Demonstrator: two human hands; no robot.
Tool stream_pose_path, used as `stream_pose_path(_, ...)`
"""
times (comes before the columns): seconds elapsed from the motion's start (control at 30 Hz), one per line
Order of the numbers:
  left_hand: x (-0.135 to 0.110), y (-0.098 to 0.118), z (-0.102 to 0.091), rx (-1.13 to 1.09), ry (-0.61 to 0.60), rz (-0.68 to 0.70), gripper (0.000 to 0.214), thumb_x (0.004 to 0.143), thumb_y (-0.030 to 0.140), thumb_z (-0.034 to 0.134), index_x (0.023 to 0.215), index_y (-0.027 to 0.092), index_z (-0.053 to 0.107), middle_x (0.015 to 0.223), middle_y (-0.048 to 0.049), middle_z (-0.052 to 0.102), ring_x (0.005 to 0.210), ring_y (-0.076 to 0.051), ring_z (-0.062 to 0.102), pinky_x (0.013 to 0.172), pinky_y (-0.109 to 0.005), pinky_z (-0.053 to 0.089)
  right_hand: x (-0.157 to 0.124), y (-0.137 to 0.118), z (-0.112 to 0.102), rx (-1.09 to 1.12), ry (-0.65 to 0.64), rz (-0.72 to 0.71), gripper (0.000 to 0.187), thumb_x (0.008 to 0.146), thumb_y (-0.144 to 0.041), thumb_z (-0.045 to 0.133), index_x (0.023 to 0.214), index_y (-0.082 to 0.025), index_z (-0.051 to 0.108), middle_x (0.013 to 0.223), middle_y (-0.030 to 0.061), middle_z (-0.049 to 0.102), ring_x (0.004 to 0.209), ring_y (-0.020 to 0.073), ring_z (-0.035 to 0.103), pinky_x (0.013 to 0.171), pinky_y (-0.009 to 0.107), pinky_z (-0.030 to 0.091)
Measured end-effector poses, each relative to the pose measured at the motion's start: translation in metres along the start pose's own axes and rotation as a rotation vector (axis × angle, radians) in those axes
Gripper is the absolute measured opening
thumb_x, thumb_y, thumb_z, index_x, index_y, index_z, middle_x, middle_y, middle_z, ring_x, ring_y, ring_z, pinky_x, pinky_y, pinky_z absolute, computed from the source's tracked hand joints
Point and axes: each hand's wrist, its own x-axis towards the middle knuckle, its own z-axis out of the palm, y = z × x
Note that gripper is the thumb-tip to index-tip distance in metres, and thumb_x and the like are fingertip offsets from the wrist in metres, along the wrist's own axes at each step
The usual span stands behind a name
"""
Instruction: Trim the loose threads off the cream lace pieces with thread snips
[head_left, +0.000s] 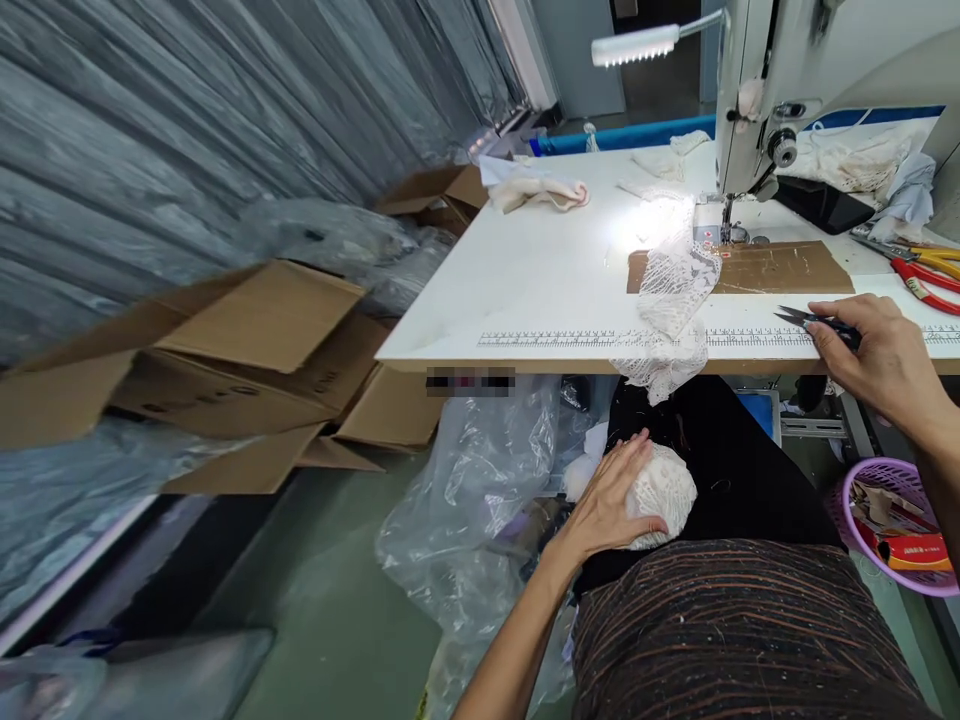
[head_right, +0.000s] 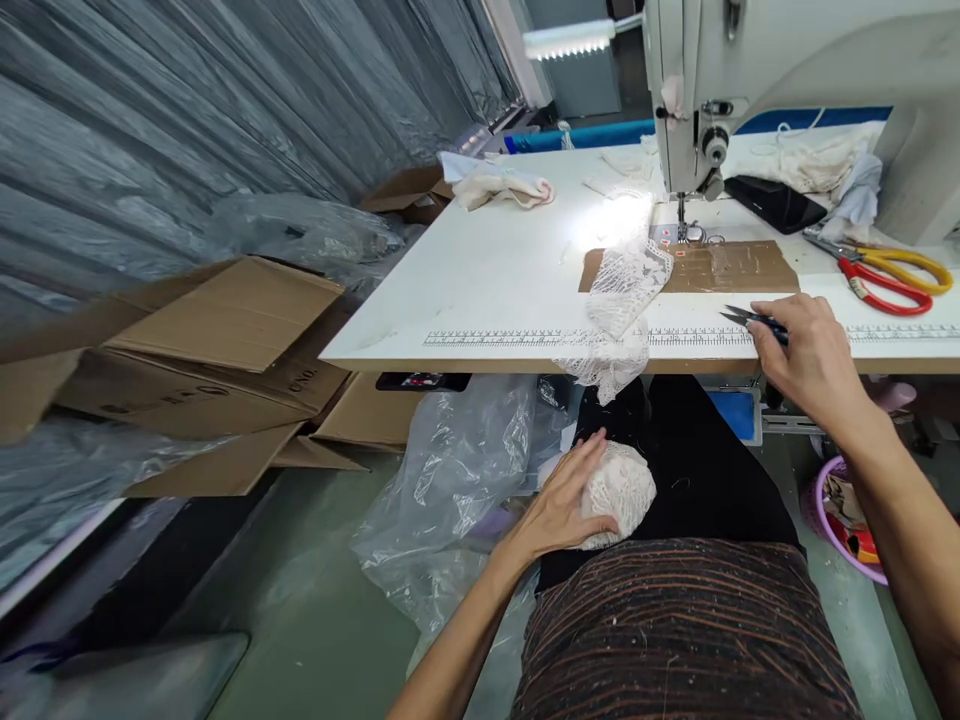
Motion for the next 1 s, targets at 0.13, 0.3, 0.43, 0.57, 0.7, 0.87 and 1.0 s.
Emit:
stream_pose_path(0.13, 0.032, 0.008, -0.006, -0.152, 0.419, -0.147, 0.051, 0.088, 0.046, 0.065, 0.133, 0.021, 0.057, 0.126, -0.0149, 0.066, 0.114, -0.027, 0.066, 0.096, -0.045, 0.054, -0.001, 0.000, 0.012, -0.065, 0.140, -0.019, 0.030, 0.093, -0.039, 0.054, 0.095, -0.016, 0.072, 0.105, 0.0173, 0.063, 0.091, 0.0290, 0.062, 0.079, 0.047, 0.052)
stream_pose_path(0.3, 0.085, 0.031, -0.008, -0.234, 0.747, -0.311, 0.025, 0.081, 0.039, 0.074, 0.095, 0.019, 0.068, 0.079, -0.0005, 0.064, 0.070, -0.015, 0.060, 0.067, -0.028, 0.051, -0.001, -0.014, 0.012, -0.006, 0.215, -0.008, 0.033, 0.099, -0.040, 0.045, 0.080, -0.020, 0.064, 0.095, 0.0143, 0.066, 0.089, 0.0265, 0.064, 0.074, 0.041, 0.053)
stream_pose_path(0.43, 0.104, 0.046, -0.010, -0.249, 0.683, -0.364, 0.021, 0.081, 0.036, 0.072, 0.072, 0.020, 0.064, 0.068, 0.0029, 0.056, 0.060, -0.012, 0.052, 0.059, -0.025, 0.044, -0.014, -0.045, 0.004, 0.339, 0.195, 0.154, 0.031, 0.101, -0.046, 0.042, 0.086, -0.023, 0.057, 0.078, 0.0063, 0.066, 0.072, 0.0208, 0.064, 0.069, 0.036, 0.053)
stream_pose_path(0.57, 0.089, 0.056, -0.021, -0.113, 0.719, -0.190, 0.023, 0.085, 0.028, 0.068, 0.066, 0.020, 0.059, 0.080, -0.0013, 0.062, 0.075, -0.015, 0.062, 0.067, -0.027, 0.048, -0.034, -0.081, 0.004, 0.694, -0.004, 0.284, 0.031, 0.099, -0.053, 0.046, 0.090, -0.024, 0.053, 0.072, 0.0013, 0.063, 0.058, 0.0146, 0.055, 0.058, 0.029, 0.049)
stream_pose_path(0.7, 0.052, 0.071, -0.042, 0.156, 0.639, 0.091, 0.019, 0.085, 0.013, 0.066, 0.073, 0.022, 0.055, 0.071, 0.0014, 0.064, 0.064, -0.014, 0.061, 0.065, -0.028, 0.045, -0.051, -0.112, 0.012, 0.887, -0.169, 0.377, 0.029, 0.086, -0.049, 0.064, 0.086, -0.023, 0.052, 0.060, -0.0056, 0.049, 0.051, 0.0107, 0.042, 0.048, 0.023, 0.039)
stream_pose_path(0.87, 0.014, 0.097, -0.048, 0.328, 0.365, 0.253, 0.019, 0.089, 0.007, 0.058, 0.076, 0.021, 0.056, 0.052, 0.0052, 0.056, 0.043, -0.012, 0.048, 0.050, -0.029, 0.034, -0.074, -0.137, 0.030, 0.987, -0.589, 0.402, 0.032, 0.082, -0.049, 0.067, 0.074, -0.019, 0.066, 0.056, -0.0027, 0.051, 0.048, 0.0094, 0.037, 0.043, 0.022, 0.030)
stream_pose_path(1.0, 0.009, 0.104, -0.042, 0.177, 0.295, 0.298, 0.012, 0.086, 0.010, 0.062, 0.081, 0.021, 0.062, 0.053, 0.0040, 0.058, 0.047, -0.013, 0.052, 0.053, -0.029, 0.038, -0.085, -0.144, 0.040, 0.888, -0.623, 0.308, 0.033, 0.087, -0.041, 0.060, 0.065, -0.017, 0.067, 0.058, -0.0006, 0.056, 0.052, 0.0108, 0.042, 0.049, 0.024, 0.035)
